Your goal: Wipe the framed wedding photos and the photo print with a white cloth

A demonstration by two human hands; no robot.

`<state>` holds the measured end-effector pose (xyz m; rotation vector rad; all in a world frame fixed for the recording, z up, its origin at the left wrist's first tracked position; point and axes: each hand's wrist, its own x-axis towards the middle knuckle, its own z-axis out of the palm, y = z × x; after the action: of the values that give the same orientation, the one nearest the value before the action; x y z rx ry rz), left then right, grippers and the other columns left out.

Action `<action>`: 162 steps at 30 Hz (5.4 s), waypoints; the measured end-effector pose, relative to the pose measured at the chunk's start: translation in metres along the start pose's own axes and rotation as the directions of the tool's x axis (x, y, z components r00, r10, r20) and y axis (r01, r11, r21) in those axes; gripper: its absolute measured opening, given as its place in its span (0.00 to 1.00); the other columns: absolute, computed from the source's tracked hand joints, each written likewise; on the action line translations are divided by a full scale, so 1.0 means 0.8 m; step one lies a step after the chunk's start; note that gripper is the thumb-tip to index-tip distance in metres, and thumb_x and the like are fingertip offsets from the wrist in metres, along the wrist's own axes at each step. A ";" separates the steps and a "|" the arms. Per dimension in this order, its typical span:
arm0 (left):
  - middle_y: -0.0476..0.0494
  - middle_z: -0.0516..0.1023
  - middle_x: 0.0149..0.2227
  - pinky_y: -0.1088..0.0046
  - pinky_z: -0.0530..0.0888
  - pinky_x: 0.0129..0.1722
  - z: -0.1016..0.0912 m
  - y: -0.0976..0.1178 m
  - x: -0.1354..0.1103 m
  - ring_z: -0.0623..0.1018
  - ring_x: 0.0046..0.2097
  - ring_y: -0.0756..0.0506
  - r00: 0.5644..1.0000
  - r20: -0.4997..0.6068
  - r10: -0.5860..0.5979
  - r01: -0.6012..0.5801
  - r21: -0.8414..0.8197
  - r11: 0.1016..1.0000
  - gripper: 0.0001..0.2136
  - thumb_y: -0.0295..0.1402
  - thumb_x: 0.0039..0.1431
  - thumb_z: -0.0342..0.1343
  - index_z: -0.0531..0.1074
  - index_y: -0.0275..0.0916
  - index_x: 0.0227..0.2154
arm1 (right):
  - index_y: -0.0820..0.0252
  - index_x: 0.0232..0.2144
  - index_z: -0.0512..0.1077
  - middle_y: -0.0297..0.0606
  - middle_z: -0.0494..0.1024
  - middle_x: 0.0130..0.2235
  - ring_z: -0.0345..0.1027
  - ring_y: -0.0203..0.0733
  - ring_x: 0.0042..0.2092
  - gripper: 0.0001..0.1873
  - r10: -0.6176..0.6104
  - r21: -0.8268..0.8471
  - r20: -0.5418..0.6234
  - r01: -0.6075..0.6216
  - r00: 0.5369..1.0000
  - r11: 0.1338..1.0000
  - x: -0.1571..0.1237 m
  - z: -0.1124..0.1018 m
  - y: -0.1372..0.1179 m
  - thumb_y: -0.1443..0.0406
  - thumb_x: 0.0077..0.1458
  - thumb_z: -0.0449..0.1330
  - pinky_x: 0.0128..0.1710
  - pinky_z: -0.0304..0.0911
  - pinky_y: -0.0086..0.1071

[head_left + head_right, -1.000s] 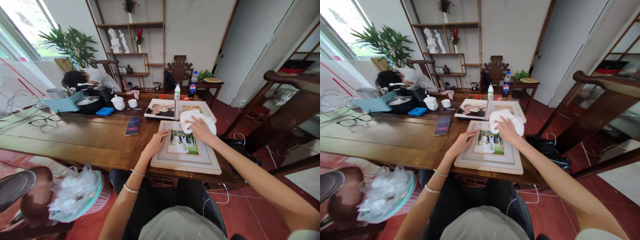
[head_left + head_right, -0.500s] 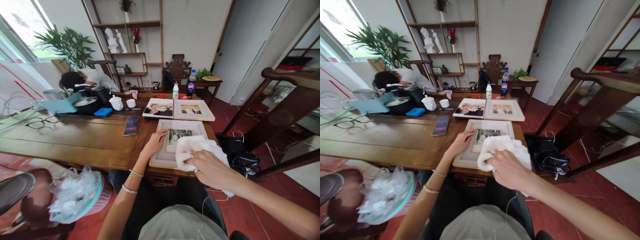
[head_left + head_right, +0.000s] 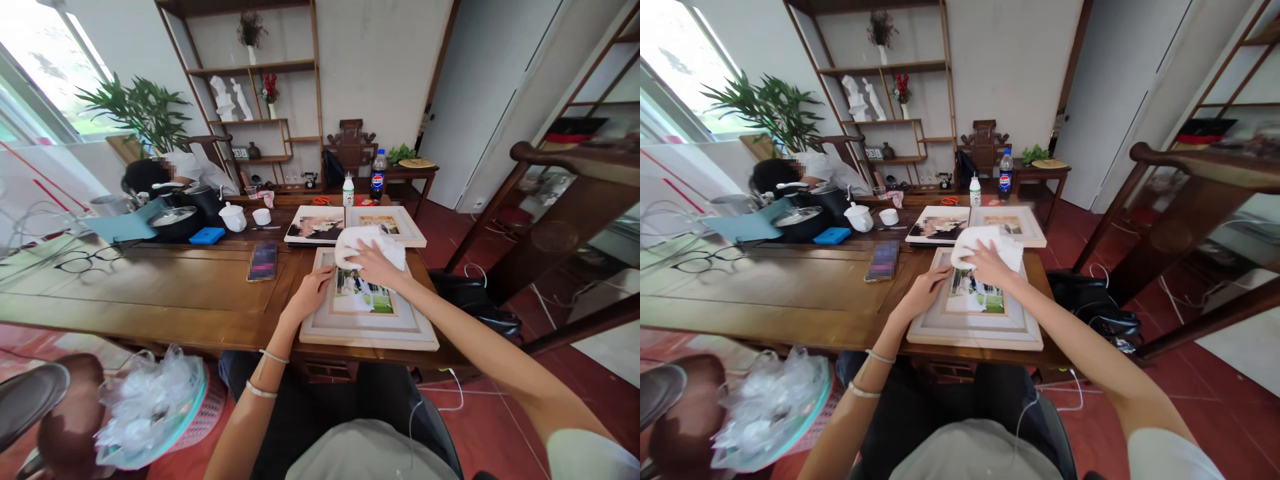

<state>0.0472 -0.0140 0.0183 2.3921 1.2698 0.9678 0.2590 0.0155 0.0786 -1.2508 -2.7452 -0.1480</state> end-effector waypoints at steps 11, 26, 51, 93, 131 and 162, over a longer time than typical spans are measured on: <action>0.39 0.74 0.53 0.62 0.68 0.57 0.007 -0.008 0.000 0.73 0.55 0.43 1.000 -0.027 0.001 -0.001 -0.008 1.000 0.16 0.21 0.59 0.47 0.75 0.36 0.45 | 0.59 0.46 0.74 0.45 0.73 0.51 0.59 0.52 0.58 0.29 -0.188 0.254 0.232 0.127 0.954 0.959 -0.113 -0.056 -0.067 0.79 0.43 0.48 0.54 0.57 0.45; 0.38 0.73 0.54 0.63 0.68 0.57 0.003 -0.005 -0.001 0.73 0.55 0.43 1.000 -0.004 0.002 -0.002 -0.008 1.000 0.16 0.22 0.58 0.46 0.75 0.34 0.44 | 0.60 0.56 0.66 0.49 0.63 0.60 0.47 0.56 0.64 0.34 0.165 -0.056 -0.046 -0.167 0.985 0.984 -0.084 -0.003 0.019 0.76 0.44 0.53 0.60 0.45 0.54; 0.37 0.73 0.54 0.63 0.67 0.58 0.007 -0.009 -0.001 0.73 0.55 0.43 1.000 -0.030 0.008 -0.009 -0.028 1.000 0.16 0.21 0.59 0.46 0.75 0.33 0.45 | 0.59 0.55 0.65 0.52 0.68 0.54 0.67 0.52 0.49 0.34 0.136 0.036 0.085 -0.139 0.987 0.990 -0.120 -0.023 -0.072 0.75 0.43 0.53 0.47 0.62 0.41; 0.41 0.68 0.58 0.60 0.62 0.61 0.010 -0.008 -0.002 0.66 0.61 0.43 0.999 0.026 -0.019 0.019 -0.017 1.000 0.19 0.28 0.62 0.45 0.67 0.39 0.55 | 0.55 0.48 0.73 0.41 0.69 0.56 0.60 0.51 0.57 0.31 0.153 0.049 0.138 -0.161 0.979 0.986 -0.133 -0.056 -0.017 0.79 0.43 0.48 0.56 0.56 0.44; 0.37 0.70 0.56 0.64 0.63 0.61 0.010 -0.004 -0.003 0.69 0.58 0.44 0.999 -0.037 -0.012 0.010 -0.042 0.999 0.18 0.32 0.65 0.42 0.69 0.33 0.53 | 0.63 0.54 0.67 0.50 0.63 0.60 0.50 0.62 0.62 0.29 0.059 -0.195 0.000 -0.058 0.998 0.979 -0.069 -0.003 0.041 0.76 0.48 0.51 0.56 0.47 0.60; 0.40 0.69 0.57 0.63 0.63 0.61 0.012 -0.008 -0.003 0.68 0.59 0.44 1.000 -0.006 -0.013 0.013 -0.014 1.000 0.18 0.30 0.65 0.42 0.68 0.36 0.54 | 0.61 0.56 0.64 0.49 0.73 0.51 0.47 0.56 0.64 0.33 -0.074 -0.090 0.063 0.080 0.995 0.993 -0.086 0.002 0.029 0.77 0.46 0.49 0.58 0.46 0.58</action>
<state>0.0486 -0.0113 0.0069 2.3689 1.2752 0.9783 0.3216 -0.0203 0.0676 -1.1896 -2.8702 -0.2509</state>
